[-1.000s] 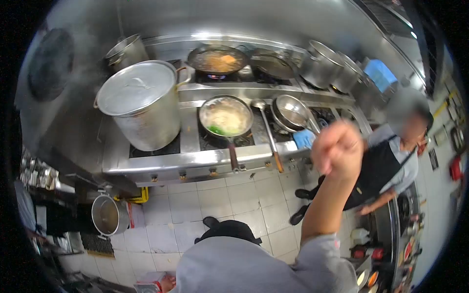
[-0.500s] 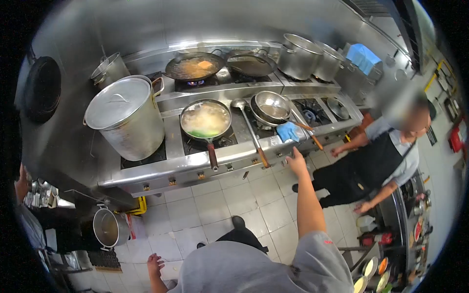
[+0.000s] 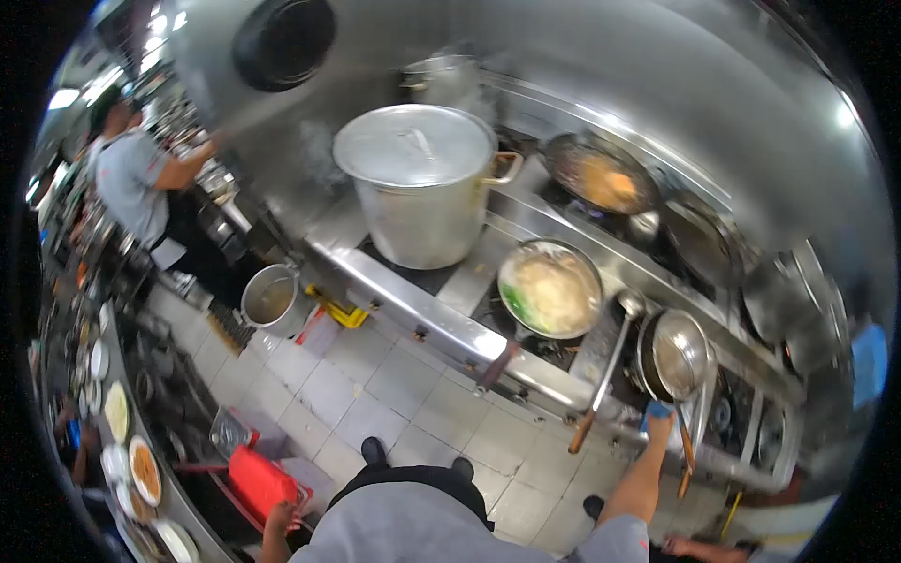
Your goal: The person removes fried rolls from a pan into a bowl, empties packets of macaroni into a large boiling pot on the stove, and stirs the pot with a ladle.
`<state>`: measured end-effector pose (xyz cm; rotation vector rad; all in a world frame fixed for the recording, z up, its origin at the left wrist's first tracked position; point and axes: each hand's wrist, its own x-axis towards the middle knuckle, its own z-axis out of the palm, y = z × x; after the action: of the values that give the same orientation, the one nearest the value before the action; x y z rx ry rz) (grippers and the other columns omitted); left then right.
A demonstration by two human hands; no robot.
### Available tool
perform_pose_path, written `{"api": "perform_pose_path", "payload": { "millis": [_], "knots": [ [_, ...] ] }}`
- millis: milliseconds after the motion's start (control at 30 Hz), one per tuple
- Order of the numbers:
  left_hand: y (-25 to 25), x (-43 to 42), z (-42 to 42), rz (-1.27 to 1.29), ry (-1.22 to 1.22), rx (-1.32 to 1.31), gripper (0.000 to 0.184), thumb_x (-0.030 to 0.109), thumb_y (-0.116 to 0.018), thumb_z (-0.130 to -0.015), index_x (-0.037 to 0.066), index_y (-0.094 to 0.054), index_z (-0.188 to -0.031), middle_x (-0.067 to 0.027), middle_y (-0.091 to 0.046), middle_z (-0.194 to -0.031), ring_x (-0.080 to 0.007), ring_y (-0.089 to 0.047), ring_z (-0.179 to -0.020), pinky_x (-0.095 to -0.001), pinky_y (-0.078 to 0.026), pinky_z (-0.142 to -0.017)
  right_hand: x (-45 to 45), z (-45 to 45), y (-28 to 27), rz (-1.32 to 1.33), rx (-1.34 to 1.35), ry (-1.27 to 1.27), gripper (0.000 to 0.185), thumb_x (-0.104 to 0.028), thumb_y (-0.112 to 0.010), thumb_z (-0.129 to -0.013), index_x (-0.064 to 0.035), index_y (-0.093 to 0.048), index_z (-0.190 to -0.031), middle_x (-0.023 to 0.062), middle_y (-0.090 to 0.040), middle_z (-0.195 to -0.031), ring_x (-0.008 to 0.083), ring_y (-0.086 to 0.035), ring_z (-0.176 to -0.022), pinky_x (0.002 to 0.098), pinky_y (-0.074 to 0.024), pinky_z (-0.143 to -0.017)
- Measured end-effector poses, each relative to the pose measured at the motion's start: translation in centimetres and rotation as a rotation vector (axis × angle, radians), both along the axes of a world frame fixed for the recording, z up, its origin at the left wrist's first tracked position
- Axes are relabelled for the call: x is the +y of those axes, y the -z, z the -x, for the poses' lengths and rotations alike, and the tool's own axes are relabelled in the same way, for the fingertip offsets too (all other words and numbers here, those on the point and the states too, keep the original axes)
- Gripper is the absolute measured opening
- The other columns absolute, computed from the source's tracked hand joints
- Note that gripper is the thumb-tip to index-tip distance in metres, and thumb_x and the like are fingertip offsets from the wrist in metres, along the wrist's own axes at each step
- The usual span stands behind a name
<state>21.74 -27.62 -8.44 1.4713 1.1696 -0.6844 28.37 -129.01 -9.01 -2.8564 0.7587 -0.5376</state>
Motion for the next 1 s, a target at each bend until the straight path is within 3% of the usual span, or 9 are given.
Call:
{"api": "perform_pose_path", "payload": {
  "millis": [33, 167, 333, 400, 500, 567, 767, 833, 1000],
  "knots": [
    [-0.7, -1.0, 0.2, -0.002, -0.052, -0.007, 0.022, 0.016, -0.049, -0.088, 0.011, -0.052, -0.109, -0.0056, -0.055, -0.074, -0.0159, -0.051, -0.048, -0.0296, -0.044, -0.038, -6.9, 1.2, 8.8, 0.052, 0.084, 0.171, 0.037, -0.019, -0.069, -0.070, -0.0009, -0.062, -0.102, 0.0138, -0.066, -0.091, 0.0290, -0.059, -0.095, 0.0421, -0.0285, -0.106],
    [-0.3, -3.0, 0.3, -0.134, 0.060, -0.111, 0.028, 0.016, -0.053, -0.085, 0.007, -0.054, -0.112, -0.0065, -0.059, -0.079, -0.0157, -0.053, -0.050, -0.0294, -0.046, -0.040, 0.3, -0.6, 3.0, -0.451, -0.020, 0.430, 0.084, -0.020, -0.081, -0.057, 0.0115, -0.040, -0.123, 0.0286, -0.048, -0.123, 0.0388, -0.049, -0.113, 0.0380, -0.0391, -0.097],
    [0.4, -3.5, -1.4, -0.125, 0.171, -0.147, 0.035, 0.018, -0.058, -0.083, 0.005, -0.057, -0.115, -0.0079, -0.062, -0.086, -0.0160, -0.056, -0.054, -0.0292, -0.048, -0.044, 9.4, -1.8, -9.7, -0.235, 0.339, 0.666, 0.052, -0.032, -0.066, -0.075, 0.0034, -0.054, -0.111, 0.0218, -0.050, -0.123, 0.0365, -0.050, -0.110, 0.0423, -0.0424, -0.089],
    [0.8, -3.4, -2.6, -0.146, 0.299, -0.135, 0.036, 0.019, -0.059, -0.082, 0.004, -0.057, -0.115, -0.0079, -0.064, -0.086, -0.0160, -0.058, -0.056, -0.0296, -0.050, -0.046, 4.8, 1.7, -2.9, -0.507, -0.189, 0.646, 0.061, -0.028, -0.066, -0.075, 0.0020, -0.045, -0.124, 0.0203, -0.051, -0.122, 0.0332, -0.052, -0.109, 0.0409, -0.0438, -0.087],
    [1.3, -3.3, -4.0, -0.148, 0.287, -0.119, 0.037, 0.020, -0.059, -0.082, 0.003, -0.057, -0.115, -0.0081, -0.064, -0.085, -0.0175, -0.059, -0.058, -0.0304, -0.051, -0.048, 11.0, 3.8, -6.2, -0.908, -0.794, 0.685, 0.062, -0.031, -0.058, -0.082, 0.0001, -0.038, -0.131, 0.0183, -0.051, -0.122, 0.0321, -0.051, -0.112, 0.0411, -0.0424, -0.092],
    [3.0, -2.3, -4.6, -0.083, 0.264, -0.103, 0.037, 0.020, -0.059, -0.083, 0.003, -0.057, -0.115, -0.0080, -0.064, -0.086, -0.0179, -0.059, -0.058, -0.0308, -0.051, -0.048, 17.9, 4.8, -11.5, -1.626, -1.085, 0.037, 0.062, -0.036, -0.056, -0.081, -0.0044, -0.039, -0.132, 0.0127, -0.049, -0.126, 0.0281, -0.050, -0.114, 0.0417, -0.0407, -0.095],
    [7.0, 1.9, -7.6, 0.044, 0.327, -0.031, 0.037, 0.021, -0.058, -0.084, 0.004, -0.054, -0.117, -0.0079, -0.064, -0.086, -0.0186, -0.059, -0.058, -0.0313, -0.049, -0.047, 31.9, -2.1, -23.9, -1.676, -1.213, -0.055, 0.059, -0.039, -0.052, -0.085, -0.0051, -0.040, -0.132, 0.0118, -0.052, -0.124, 0.0270, -0.052, -0.111, 0.0443, -0.0423, -0.095],
    [7.2, 3.2, -9.9, 0.069, 0.336, -0.014, 0.038, 0.020, -0.058, -0.084, 0.004, -0.053, -0.118, -0.0083, -0.063, -0.086, -0.0187, -0.059, -0.058, -0.0311, -0.049, -0.046, 33.7, -7.2, -27.6, -1.895, -1.150, -0.488, 0.058, -0.039, -0.051, -0.087, -0.0040, -0.040, -0.131, 0.0133, -0.052, -0.125, 0.0275, -0.051, -0.112, 0.0451, -0.0418, -0.096],
    [8.2, 6.8, -15.2, 0.058, 0.293, -0.226, 0.039, 0.017, -0.057, -0.082, 0.005, -0.052, -0.118, -0.0093, -0.063, -0.086, -0.0188, -0.060, -0.058, -0.0320, -0.049, -0.046, 40.0, -24.0, -37.6, -1.644, -0.979, -0.596, 0.046, -0.024, -0.058, -0.085, -0.0063, -0.045, -0.126, 0.0117, -0.055, -0.118, 0.0264, -0.055, -0.107, 0.0436, -0.0456, -0.091]
  ]
}}
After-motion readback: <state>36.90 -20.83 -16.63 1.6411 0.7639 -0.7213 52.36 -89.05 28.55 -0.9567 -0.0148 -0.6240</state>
